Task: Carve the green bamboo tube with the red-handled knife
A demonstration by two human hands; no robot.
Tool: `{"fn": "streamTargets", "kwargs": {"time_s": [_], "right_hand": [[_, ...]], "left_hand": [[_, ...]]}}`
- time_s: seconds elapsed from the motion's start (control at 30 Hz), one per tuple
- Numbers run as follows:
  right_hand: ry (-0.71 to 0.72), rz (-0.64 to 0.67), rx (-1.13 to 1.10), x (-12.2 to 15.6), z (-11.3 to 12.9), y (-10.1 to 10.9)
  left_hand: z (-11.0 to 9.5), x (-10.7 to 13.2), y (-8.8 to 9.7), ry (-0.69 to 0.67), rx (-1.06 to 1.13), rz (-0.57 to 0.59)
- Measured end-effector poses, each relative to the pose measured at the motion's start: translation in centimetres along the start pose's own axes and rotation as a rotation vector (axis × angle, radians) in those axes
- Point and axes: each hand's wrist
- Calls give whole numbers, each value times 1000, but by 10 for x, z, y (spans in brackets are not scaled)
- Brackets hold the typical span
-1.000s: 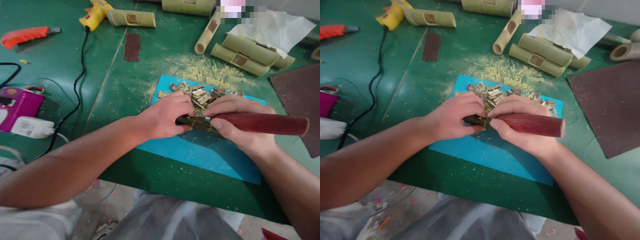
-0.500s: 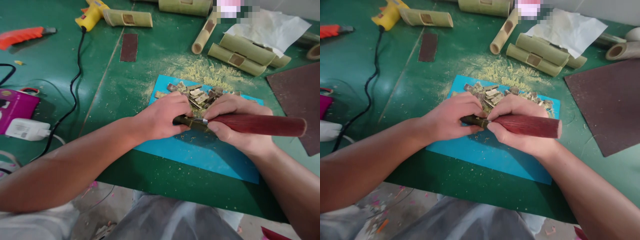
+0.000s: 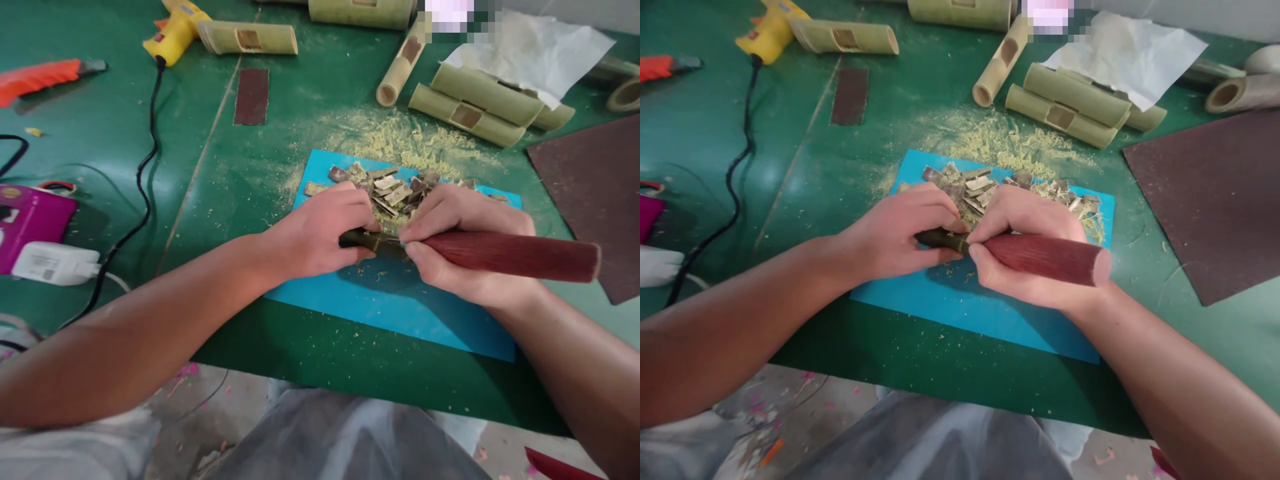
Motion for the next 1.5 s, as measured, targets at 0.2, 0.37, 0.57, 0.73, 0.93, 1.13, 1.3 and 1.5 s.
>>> {"fn": "streamTargets", "kwargs": {"time_s": [0.2,0.37,0.57,0.73,0.93,1.13,1.3,1.5], "right_hand": [[-64,-173,12,9,-1,0],[-73,-80,-29,5,-1,0],[-60,-15,-15,2,-1,2],[-56,-16,15,4,-3,2],[-65,-10,-18,4,-3,3],[-65,0,-30,3,-2,4],[-61,1,-31,2,-1,3],[-47,10,-45,1,-2,-1]], "left_hand": [[-2,1,-1,21,24,8],[-3,1,0,13,35,-8],[-2,2,-1,-43,40,-56],[-1,2,-2,-42,48,-56],[0,1,-2,-42,46,-55],[-1,1,-2,-30,32,-50],[-1,2,-1,-51,29,-67],[-1,3,-1,-33,22,-55]]}}
Point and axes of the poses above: each hand's wrist, its own x-axis away from the middle knuckle, its own y-axis out of the back of the hand, z = x × y, and after that the axes turned 11 degrees about y, right-handed
